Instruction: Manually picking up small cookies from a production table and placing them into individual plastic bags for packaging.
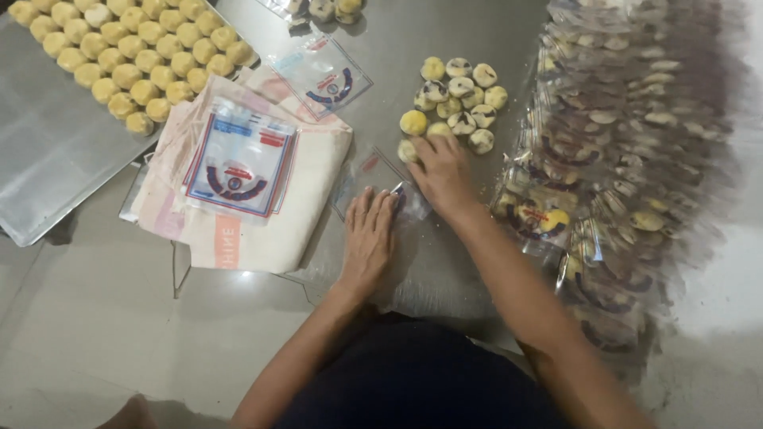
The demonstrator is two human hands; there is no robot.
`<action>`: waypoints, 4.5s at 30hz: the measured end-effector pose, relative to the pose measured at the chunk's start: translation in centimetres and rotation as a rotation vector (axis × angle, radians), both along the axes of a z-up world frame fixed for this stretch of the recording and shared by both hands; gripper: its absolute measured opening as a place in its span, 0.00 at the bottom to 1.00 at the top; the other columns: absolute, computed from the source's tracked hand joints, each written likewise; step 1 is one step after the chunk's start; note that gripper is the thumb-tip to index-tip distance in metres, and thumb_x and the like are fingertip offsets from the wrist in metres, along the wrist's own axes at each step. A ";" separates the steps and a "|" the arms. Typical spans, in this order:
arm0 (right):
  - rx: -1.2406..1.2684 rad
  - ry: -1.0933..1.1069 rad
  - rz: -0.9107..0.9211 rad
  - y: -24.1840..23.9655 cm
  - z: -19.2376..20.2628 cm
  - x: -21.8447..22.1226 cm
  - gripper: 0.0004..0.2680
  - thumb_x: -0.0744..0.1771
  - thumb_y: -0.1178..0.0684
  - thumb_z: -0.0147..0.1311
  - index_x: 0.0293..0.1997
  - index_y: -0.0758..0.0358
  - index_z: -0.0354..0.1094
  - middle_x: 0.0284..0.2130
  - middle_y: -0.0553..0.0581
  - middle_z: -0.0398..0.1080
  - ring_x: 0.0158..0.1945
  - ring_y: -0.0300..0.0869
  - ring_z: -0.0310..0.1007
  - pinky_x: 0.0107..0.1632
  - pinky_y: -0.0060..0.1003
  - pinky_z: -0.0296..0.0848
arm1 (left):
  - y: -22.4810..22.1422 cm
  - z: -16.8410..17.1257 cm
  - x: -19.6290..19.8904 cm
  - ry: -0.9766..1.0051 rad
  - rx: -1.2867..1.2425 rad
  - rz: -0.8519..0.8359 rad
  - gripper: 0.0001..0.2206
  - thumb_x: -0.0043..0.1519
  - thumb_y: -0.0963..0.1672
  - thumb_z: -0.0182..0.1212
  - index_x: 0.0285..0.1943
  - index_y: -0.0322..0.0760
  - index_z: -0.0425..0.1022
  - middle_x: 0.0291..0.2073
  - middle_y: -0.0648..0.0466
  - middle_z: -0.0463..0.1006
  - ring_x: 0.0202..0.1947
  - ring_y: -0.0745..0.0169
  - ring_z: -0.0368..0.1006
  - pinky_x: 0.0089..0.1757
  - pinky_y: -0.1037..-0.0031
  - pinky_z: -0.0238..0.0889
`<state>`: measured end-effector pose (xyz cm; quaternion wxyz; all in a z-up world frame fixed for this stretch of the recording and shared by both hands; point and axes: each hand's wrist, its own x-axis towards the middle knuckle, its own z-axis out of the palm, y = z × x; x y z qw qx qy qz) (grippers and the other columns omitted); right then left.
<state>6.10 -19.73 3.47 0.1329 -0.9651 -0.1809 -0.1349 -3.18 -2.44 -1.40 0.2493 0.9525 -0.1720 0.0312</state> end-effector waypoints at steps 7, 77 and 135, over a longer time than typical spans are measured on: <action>0.295 0.065 -0.194 -2.9 1.4 -10.4 0.14 0.59 0.50 0.66 0.46 0.56 0.71 0.32 0.53 0.67 0.37 0.46 0.70 0.41 0.37 0.71 | 0.5 2.4 0.6 0.065 -0.063 -0.011 0.26 0.64 0.45 0.43 0.73 0.42 0.50 0.66 0.49 0.60 0.73 0.48 0.41 0.67 0.56 0.28; 0.410 0.130 -0.064 -0.4 -0.7 -10.2 0.17 0.64 0.51 0.60 0.55 0.63 0.62 0.41 0.58 0.67 0.47 0.49 0.72 0.46 0.41 0.77 | 2.1 2.7 0.9 -0.318 -0.012 -0.259 0.21 0.61 0.44 0.55 0.65 0.41 0.66 0.56 0.48 0.72 0.64 0.46 0.59 0.58 0.46 0.43; -0.020 -0.056 -0.068 2.5 -1.4 -11.0 0.09 0.64 0.58 0.55 0.47 0.62 0.61 0.37 0.57 0.62 0.40 0.49 0.64 0.39 0.43 0.64 | 1.4 2.4 2.0 -0.347 -0.031 -0.200 0.18 0.61 0.42 0.57 0.62 0.45 0.67 0.56 0.51 0.73 0.64 0.47 0.60 0.55 0.41 0.43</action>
